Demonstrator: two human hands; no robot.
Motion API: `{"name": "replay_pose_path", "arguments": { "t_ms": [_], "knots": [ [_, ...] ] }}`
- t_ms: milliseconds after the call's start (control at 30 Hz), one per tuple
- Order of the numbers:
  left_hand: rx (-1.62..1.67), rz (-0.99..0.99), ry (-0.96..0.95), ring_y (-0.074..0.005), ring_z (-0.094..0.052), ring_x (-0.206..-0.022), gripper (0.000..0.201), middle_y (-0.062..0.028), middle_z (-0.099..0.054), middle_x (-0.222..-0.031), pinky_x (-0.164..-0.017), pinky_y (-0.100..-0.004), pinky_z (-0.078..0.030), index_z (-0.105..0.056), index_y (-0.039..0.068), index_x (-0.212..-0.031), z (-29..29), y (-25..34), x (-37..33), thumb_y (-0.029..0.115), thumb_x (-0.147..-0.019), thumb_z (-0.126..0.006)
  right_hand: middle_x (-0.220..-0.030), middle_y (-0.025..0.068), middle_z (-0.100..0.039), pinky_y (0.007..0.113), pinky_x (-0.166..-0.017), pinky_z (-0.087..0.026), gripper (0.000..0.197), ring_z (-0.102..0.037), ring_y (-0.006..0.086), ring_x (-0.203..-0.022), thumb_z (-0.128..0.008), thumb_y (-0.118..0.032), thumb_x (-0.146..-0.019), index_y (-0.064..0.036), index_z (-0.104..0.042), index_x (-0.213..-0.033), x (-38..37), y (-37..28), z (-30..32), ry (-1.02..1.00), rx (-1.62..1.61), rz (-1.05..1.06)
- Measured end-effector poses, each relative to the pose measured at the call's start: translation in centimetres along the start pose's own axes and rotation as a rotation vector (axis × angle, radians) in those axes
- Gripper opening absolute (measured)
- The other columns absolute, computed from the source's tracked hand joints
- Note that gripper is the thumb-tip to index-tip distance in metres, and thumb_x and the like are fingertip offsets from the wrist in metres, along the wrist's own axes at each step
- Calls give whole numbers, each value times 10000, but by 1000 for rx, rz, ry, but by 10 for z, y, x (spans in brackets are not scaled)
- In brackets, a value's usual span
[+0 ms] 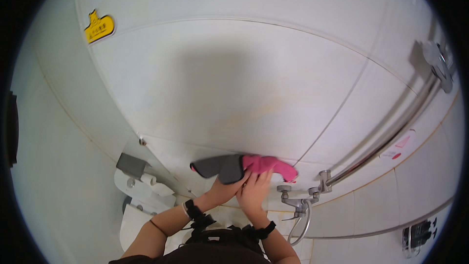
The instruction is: Wiping a tiled bathroom wall with a pink and grey cloth.
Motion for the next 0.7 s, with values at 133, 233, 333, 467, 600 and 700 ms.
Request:
{"name": "replay_pose_path", "arguments": {
  "t_ms": [133,233,333,467,600,700],
  "knots": [
    [-87,40,-56,-390,-488,-1267,651,-227,-466,-1410,-1050,-460,-379,-436,109,-1459,14,3,-8,145,-843,-644,-1454,364,-238,640,-1095,-226,784,-231,604,-1334,-665,-98,-763,87,-297,-1431,10,1,-1,-95,-84,-49],
    [-184,-69,69,-355,-498,-1264,635,-191,-486,-1407,-1050,-473,-372,-446,80,-1446,59,20,-60,128,-842,-637,-1455,380,-225,646,-1099,-206,776,-219,609,-1339,-659,-80,-764,93,-295,-1428,-47,-7,32,74,-94,-18],
    [-337,-183,145,-324,-497,-1269,611,-153,-509,-1393,-1049,-499,-362,-465,68,-1429,85,50,-111,141,-843,-623,-1472,354,-236,625,-1113,-184,695,-203,581,-1366,-613,-74,-829,83,-303,-1430,-99,-5,71,275,-22,-17],
    [-478,-158,183,-309,-481,-1284,561,-124,-518,-1386,-1047,-533,-347,-486,76,-1413,61,70,-126,177,-867,-571,-1469,337,-261,612,-1116,-174,641,-214,548,-1380,-593,-93,-871,92,-313,-1417,-106,1,86,378,2,-44],
    [-137,-20,-73,-329,-480,-1271,534,-144,-518,-1375,-1039,-530,-356,-489,142,-1423,7,55,-75,168,-892,-537,-1470,336,-243,626,-1113,-168,679,-206,556,-1376,-587,-75,-858,100,-262,-1427,-37,23,58,240,24,-101],
    [214,-42,-20,-340,-490,-1238,545,-171,-503,-1380,-1004,-541,-368,-484,158,-1430,-6,36,-40,170,-889,-552,-1480,337,-208,644,-1107,-158,724,-185,569,-1376,-602,-68,-837,101,-231,-1435,-11,17,43,6,-10,-239]
  ]
}}
Point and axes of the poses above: each hand's wrist, its own x-axis away from the middle knuckle, its own z-axis out of the back of the hand, y = z × x, the point moved 3 cm from there along -x, towards the middle knuckle
